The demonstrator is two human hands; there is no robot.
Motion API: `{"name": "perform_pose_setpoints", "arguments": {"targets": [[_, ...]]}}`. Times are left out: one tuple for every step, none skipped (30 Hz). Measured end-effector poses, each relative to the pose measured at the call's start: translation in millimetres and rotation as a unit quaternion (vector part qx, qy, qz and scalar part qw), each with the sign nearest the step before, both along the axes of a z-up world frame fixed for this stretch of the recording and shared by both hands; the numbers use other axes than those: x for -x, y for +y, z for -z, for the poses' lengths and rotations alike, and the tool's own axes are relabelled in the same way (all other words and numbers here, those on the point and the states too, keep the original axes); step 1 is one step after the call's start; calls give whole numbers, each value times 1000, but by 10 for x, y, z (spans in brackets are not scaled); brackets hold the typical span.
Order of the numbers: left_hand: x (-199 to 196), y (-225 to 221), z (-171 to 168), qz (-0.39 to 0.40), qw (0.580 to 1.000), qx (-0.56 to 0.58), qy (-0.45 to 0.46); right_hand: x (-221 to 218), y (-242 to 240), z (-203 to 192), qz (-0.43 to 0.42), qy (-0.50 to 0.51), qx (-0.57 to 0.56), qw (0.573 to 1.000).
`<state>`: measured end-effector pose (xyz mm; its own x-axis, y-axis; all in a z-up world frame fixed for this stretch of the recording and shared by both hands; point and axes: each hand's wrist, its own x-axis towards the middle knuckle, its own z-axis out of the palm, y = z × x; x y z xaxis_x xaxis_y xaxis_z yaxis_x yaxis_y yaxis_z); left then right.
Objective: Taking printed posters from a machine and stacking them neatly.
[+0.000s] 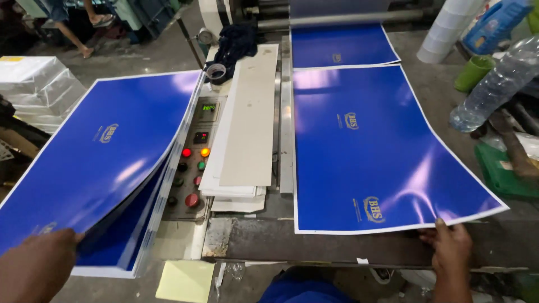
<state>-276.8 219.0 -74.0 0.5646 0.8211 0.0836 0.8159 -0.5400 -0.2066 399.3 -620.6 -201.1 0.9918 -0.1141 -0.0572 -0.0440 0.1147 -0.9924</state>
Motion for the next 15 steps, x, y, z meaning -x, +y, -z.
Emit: {"name": "perform_pose_setpoints", "arguments": {"targets": [[-73,94,-65,1,1000,-15,-17,-69,26,3,0,-3,-2,1000],[-144,186,-130,2,999,-30,-34,-136,52,3,-6,10,-5,1000],[-205,274,-213,2,998,-46,-51,-217,96,2,-14,22,-10,1000],[-297,268,-274,2,996,-62,-68,-161,110,-51,-15,19,-13,1000],[-439,301,-348,2,993,-81,-90,-156,163,-118,-31,19,-15,999],[-585,334,-429,2,989,-100,-111,-150,216,-184,-46,19,-17,999],[-818,195,-585,4,985,-117,-130,-68,248,-232,-45,14,-21,999],[-1061,1,-679,6,980,-134,-149,11,283,-274,-22,40,-1,999],[-1268,-284,-703,7,975,-149,-165,131,288,-306,0,70,22,997],[-1354,-394,-868,8,974,-150,-167,142,252,-150,1,68,20,997],[-1423,-520,-1016,9,972,-147,-182,161,203,4,-14,69,5,998],[-1487,-644,-1163,11,970,-143,-197,184,156,161,-30,69,-10,997],[-1648,-931,-1408,9,970,-142,-198,180,153,270,-31,68,-9,997],[-1805,-1216,-1656,30,969,-155,-189,178,151,379,-62,87,14,994],[-1963,-1503,-1903,49,968,-168,-178,164,147,480,-94,105,36,989]]}}
